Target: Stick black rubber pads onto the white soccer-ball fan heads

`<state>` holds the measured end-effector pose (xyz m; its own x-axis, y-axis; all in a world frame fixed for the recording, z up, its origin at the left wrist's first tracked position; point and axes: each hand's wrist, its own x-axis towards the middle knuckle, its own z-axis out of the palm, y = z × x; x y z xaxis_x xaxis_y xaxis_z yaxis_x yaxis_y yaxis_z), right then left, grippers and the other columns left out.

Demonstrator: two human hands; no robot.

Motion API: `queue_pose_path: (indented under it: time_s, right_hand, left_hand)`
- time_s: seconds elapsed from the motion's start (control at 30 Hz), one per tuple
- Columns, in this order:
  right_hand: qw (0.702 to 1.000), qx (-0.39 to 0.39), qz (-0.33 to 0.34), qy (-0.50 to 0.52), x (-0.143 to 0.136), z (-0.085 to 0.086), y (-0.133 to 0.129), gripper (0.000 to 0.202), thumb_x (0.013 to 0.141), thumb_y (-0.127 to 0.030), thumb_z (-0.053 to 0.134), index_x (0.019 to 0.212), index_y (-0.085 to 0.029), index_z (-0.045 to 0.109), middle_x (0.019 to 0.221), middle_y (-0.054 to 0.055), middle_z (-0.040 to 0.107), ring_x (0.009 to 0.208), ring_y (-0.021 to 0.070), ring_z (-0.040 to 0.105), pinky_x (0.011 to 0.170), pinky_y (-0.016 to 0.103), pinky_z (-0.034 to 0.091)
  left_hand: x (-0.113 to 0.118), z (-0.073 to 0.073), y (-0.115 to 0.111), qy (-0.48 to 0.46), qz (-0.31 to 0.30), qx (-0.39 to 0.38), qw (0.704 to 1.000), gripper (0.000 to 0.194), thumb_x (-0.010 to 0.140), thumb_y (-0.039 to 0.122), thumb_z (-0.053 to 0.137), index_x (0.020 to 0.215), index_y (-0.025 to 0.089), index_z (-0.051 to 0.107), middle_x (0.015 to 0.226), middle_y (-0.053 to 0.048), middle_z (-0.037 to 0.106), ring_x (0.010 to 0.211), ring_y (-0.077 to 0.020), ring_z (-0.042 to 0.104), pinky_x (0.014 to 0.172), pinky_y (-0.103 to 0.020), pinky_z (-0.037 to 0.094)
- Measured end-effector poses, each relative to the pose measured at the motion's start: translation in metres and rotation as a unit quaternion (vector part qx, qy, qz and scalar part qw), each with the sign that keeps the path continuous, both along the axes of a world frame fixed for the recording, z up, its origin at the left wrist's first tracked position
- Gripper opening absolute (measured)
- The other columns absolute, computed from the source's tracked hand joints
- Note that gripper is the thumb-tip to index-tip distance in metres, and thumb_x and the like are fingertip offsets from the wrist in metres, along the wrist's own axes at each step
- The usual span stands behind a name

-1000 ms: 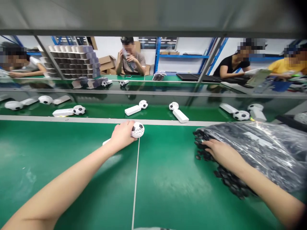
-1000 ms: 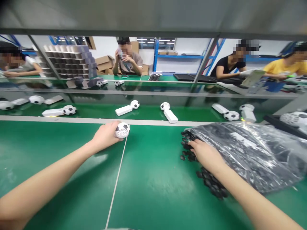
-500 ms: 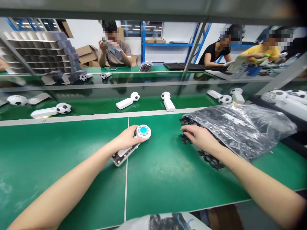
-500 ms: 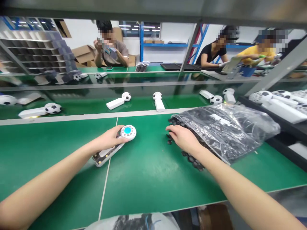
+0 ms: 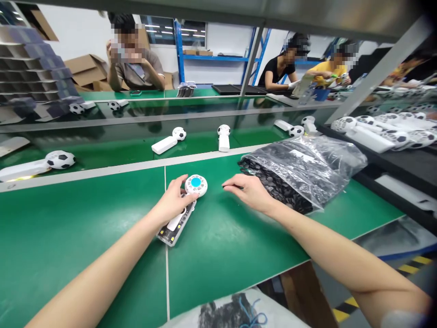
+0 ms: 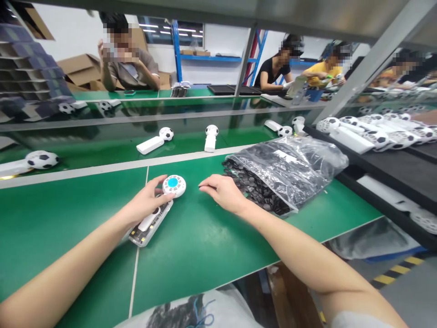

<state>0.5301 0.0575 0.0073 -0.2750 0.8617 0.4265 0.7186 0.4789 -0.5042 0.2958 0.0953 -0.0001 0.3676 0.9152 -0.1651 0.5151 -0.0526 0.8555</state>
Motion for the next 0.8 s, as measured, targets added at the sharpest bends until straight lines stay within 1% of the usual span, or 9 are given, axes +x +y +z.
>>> queue_pose_path:
  time_s: [0.1,0.17,0.27,0.37,0.43,0.5,0.63,0.7,0.8]
  right_hand:
    - [0.999,-0.021,-0.011,0.023,-0.012,0.004,0.002,0.012,0.079,-0.02,0.055,0.087,-0.018,0.064,0.088,0.002,0.066,0.079,0.0126,0.06,0.074,0.025,0.046]
    - [0.998,-0.051,-0.007,0.028,-0.018,0.005,0.004,0.011,0.078,-0.019,0.056,0.086,-0.018,0.063,0.084,0.001,0.066,0.076,0.0123,0.06,0.071,0.024,0.045]
    - [0.995,-0.089,0.009,0.045,-0.027,0.001,0.006,0.007,0.078,-0.018,0.055,0.081,-0.017,0.061,0.073,-0.001,0.064,0.067,0.0108,0.058,0.064,0.023,0.044]
    - [0.995,-0.062,0.051,0.064,-0.037,-0.004,0.006,0.004,0.078,-0.019,0.057,0.079,-0.017,0.06,0.079,0.0,0.061,0.074,0.0111,0.056,0.071,0.024,0.043]
    - [0.994,-0.031,0.073,0.073,-0.043,-0.007,0.005,0.004,0.077,-0.019,0.058,0.079,-0.017,0.061,0.084,0.002,0.056,0.082,0.0123,0.053,0.078,0.027,0.042]
    - [0.993,-0.014,0.075,0.085,-0.048,-0.01,0.005,0.003,0.076,-0.018,0.059,0.079,-0.017,0.061,0.087,0.003,0.052,0.086,0.0132,0.051,0.081,0.029,0.042]
    - [0.991,-0.006,0.069,0.113,-0.054,-0.014,0.005,0.001,0.075,-0.017,0.061,0.075,-0.017,0.06,0.085,0.003,0.048,0.086,0.0136,0.049,0.082,0.03,0.041]
    - [0.99,-0.005,0.066,0.126,-0.055,-0.016,0.005,0.003,0.074,-0.018,0.061,0.074,-0.016,0.059,0.085,0.003,0.047,0.086,0.0135,0.048,0.082,0.03,0.041]
    - [0.987,-0.003,0.064,0.148,-0.056,-0.02,0.005,0.004,0.075,-0.017,0.06,0.074,-0.016,0.057,0.085,0.003,0.046,0.086,0.0134,0.048,0.081,0.029,0.042]
  left_hand:
    - [0.0,-0.002,-0.002,-0.048,-0.02,-0.02,0.998,0.074,0.072,0.039,0.06,0.133,0.018,0.023,0.134,-0.014,0.032,0.11,-0.0222,0.047,0.078,-0.03,0.049]
    - [-0.003,-0.001,-0.001,-0.055,-0.034,-0.016,0.998,0.07,0.073,0.036,0.059,0.132,0.017,0.025,0.133,-0.013,0.033,0.11,-0.0213,0.046,0.081,-0.03,0.048]
    - [-0.009,0.002,0.002,-0.026,-0.07,0.04,0.996,0.064,0.074,0.034,0.057,0.132,0.022,0.03,0.131,-0.011,0.033,0.104,-0.0199,0.05,0.08,-0.03,0.049]
    - [-0.013,0.004,0.004,0.006,-0.109,0.11,0.988,0.057,0.075,0.032,0.055,0.129,0.028,0.036,0.133,-0.008,0.028,0.1,-0.0181,0.052,0.078,-0.03,0.049]
    - [-0.015,0.004,0.006,0.012,-0.123,0.128,0.984,0.053,0.077,0.032,0.053,0.128,0.029,0.038,0.135,-0.006,0.027,0.099,-0.0179,0.052,0.076,-0.029,0.049]
    - [-0.015,0.003,0.007,0.014,-0.128,0.136,0.982,0.052,0.078,0.033,0.051,0.128,0.03,0.037,0.136,-0.006,0.027,0.1,-0.0185,0.052,0.074,-0.029,0.05]
    - [-0.015,0.005,0.01,0.038,-0.136,0.147,0.979,0.051,0.077,0.032,0.052,0.127,0.029,0.04,0.14,-0.005,0.026,0.1,-0.0198,0.053,0.073,-0.03,0.049]
    - [-0.015,0.008,0.012,0.04,-0.138,0.144,0.979,0.051,0.075,0.03,0.055,0.125,0.026,0.043,0.137,-0.005,0.033,0.1,-0.0197,0.053,0.075,-0.03,0.048]
    - [-0.013,0.014,0.015,0.042,-0.146,0.137,0.979,0.051,0.073,0.029,0.057,0.122,0.024,0.045,0.123,-0.004,0.05,0.099,-0.0194,0.054,0.076,-0.029,0.047]
